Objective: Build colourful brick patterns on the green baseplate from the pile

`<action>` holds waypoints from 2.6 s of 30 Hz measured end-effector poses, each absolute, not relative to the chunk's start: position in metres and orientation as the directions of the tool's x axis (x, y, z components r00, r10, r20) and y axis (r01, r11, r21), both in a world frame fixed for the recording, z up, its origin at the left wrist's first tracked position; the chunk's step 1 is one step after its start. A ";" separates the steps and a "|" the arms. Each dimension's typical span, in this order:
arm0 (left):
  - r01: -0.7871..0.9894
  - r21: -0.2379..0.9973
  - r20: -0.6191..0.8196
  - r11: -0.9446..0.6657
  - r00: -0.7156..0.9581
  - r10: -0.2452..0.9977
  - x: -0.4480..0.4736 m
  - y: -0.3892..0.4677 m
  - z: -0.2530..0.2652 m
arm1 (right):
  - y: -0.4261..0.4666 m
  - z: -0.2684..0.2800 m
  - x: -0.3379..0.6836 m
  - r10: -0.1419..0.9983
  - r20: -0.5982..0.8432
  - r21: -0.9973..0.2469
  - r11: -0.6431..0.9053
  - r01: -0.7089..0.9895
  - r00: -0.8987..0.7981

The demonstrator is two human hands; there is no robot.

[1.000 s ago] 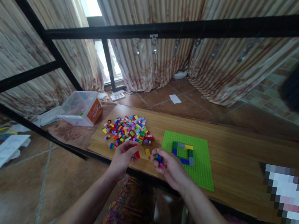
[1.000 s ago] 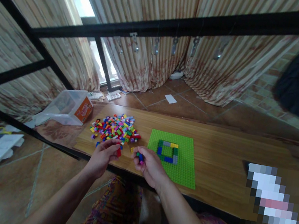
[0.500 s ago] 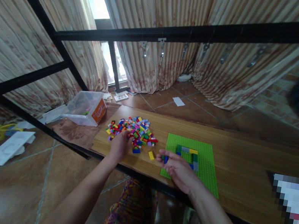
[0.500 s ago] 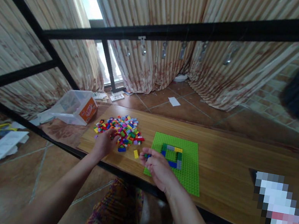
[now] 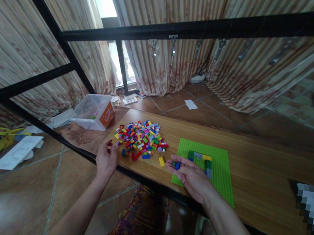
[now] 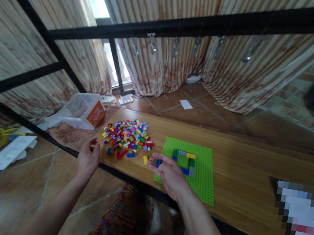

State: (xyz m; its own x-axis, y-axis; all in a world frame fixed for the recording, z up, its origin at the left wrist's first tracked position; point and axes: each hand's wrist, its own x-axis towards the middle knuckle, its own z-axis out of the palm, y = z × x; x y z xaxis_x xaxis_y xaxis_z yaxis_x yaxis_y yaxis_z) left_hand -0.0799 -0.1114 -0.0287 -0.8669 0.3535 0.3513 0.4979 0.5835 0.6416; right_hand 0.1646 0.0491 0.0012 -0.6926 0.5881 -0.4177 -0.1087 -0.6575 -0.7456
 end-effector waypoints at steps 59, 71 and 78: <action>-0.164 0.981 -0.181 0.106 -0.553 0.813 0.043 -0.061 0.019 | 0.035 0.008 0.160 0.466 -0.330 -0.705 -0.700 -0.114 -0.821; -0.230 0.966 -0.232 0.119 -0.566 0.791 0.051 -0.057 0.012 | 0.029 -0.003 0.156 0.517 -0.304 -0.872 -0.490 0.015 -0.800; -0.296 0.952 -0.229 0.075 -0.531 0.816 0.050 -0.060 0.011 | 0.030 -0.003 0.157 0.475 -0.333 -0.795 -0.606 -0.029 -0.815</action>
